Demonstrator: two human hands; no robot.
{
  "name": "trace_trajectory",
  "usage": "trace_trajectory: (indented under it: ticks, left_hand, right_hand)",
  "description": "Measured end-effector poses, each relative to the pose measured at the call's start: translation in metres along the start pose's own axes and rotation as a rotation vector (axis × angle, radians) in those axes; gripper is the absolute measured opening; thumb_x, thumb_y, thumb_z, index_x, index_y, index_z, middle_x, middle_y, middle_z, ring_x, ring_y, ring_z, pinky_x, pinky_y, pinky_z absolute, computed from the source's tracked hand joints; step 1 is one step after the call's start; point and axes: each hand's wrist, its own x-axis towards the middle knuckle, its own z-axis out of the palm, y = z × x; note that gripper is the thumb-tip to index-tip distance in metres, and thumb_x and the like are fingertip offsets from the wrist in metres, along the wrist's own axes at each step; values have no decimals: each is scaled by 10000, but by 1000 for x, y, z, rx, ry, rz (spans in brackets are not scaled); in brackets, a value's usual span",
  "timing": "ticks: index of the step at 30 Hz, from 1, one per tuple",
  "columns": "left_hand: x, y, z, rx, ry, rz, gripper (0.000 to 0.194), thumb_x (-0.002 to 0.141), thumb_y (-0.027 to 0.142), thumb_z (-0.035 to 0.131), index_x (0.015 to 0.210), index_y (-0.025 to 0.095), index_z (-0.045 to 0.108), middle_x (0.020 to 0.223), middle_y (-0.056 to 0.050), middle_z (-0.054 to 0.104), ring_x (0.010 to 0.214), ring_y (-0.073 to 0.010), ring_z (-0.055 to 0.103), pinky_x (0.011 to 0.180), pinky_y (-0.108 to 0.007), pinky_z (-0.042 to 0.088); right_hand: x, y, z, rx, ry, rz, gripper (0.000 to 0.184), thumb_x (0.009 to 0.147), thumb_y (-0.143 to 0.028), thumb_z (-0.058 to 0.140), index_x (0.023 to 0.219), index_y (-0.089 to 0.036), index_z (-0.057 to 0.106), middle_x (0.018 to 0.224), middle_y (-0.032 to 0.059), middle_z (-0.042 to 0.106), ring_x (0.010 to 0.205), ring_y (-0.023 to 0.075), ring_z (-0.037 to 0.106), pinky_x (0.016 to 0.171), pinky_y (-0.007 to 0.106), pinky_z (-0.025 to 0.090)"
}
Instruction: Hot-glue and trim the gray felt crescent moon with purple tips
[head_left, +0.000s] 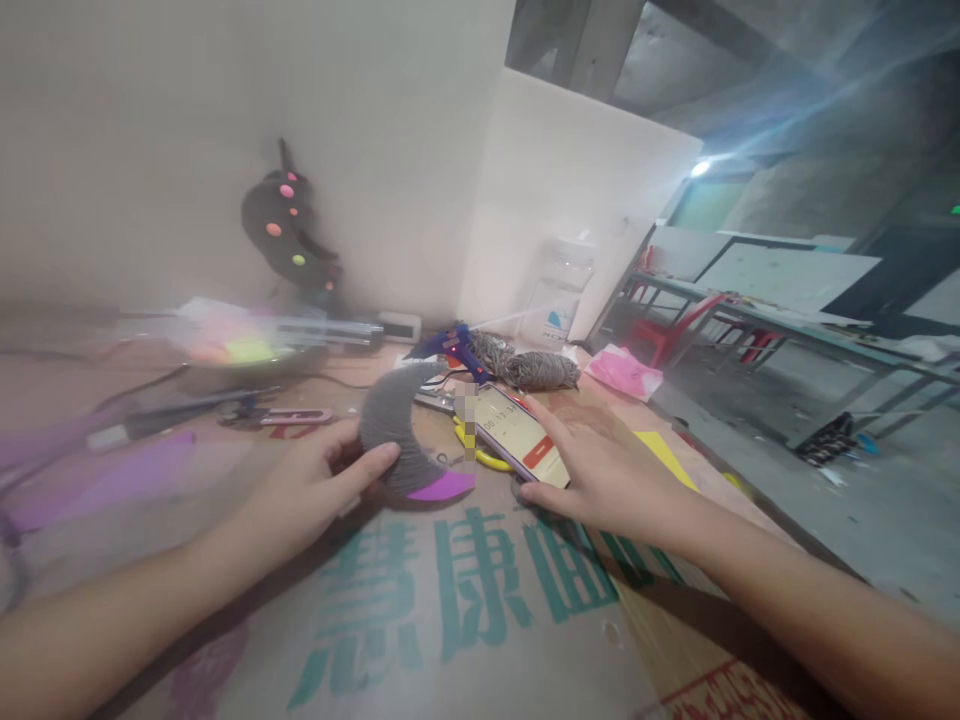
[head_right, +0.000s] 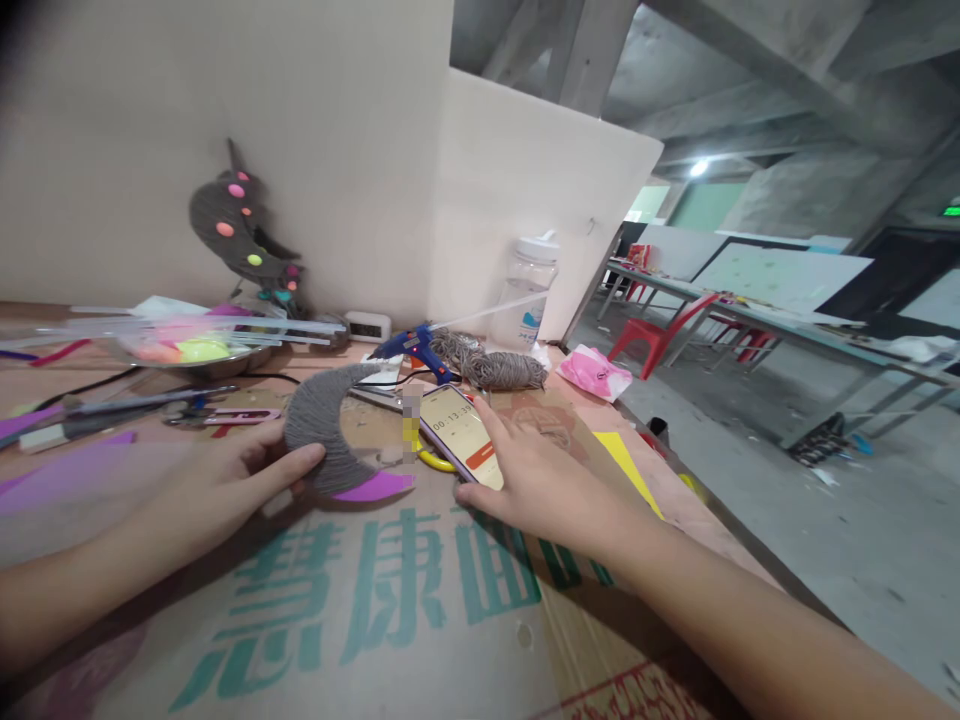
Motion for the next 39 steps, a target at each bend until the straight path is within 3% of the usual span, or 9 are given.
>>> trace_trajectory:
  ticks: [4,11,19,23,27,33,39]
  left_hand:
    - [1,0,0,2,19,-4,472,819,644,527,894,189,628,778,-26,697,716,-205,633,570,-249,458]
    - [1,4,1,-48,13,21,427,823,590,543,904,185,651,823,-37,720,739,-206,645,585,-246,469]
    - [2,7,1,-56,35,42,375,822,530,571,881,175,677,757,-21,702,672,-184,614,598,-248,466]
    - [3,9,1,-81,19,53,382,817,530,562,891,174,681,774,-31,709,696,-203,621,610,-261,469]
    - [3,8,1,-56,20,72,362,823,519,552,874,184,679,734,-17,690,685,-202,609,632,-267,470]
    - [1,13,0,-87,24,97,344,789,522,580,803,191,672,663,-8,667,645,-208,602,603,-271,455]
    - [0,15,1,-107,35,97,347,778,519,594,806,185,683,692,-19,695,667,-219,626,602,-276,455]
  right_hand:
    - [7,0,2,27,-1,56,858,796,-480,637,1531,-184,307,1392,178,540,1305,373,478,1065,533,368]
    - [8,2,4,71,13,125,875,771,-389,614,1541,-161,265,1466,167,463,1353,329,431,1094,493,370]
    - [-3,0,9,-15,178,56,863,805,-313,583,1558,-206,175,1433,149,460,1329,329,441,1070,497,414]
    - [-12,18,9,-64,275,16,902,808,-334,612,1565,-262,126,1487,140,396,1382,344,376,1098,528,377]
    - [-32,37,1,-98,285,78,892,844,-386,597,1570,-260,95,1537,147,347,1384,341,383,1092,514,388]
    - [-63,83,12,-124,322,223,900,815,-347,611,1566,-222,131,1444,178,455,1289,349,483,1044,518,418]
    - [-67,116,26,-82,270,359,840,791,-352,576,1526,-103,256,1300,213,570,1190,341,565,994,488,451]
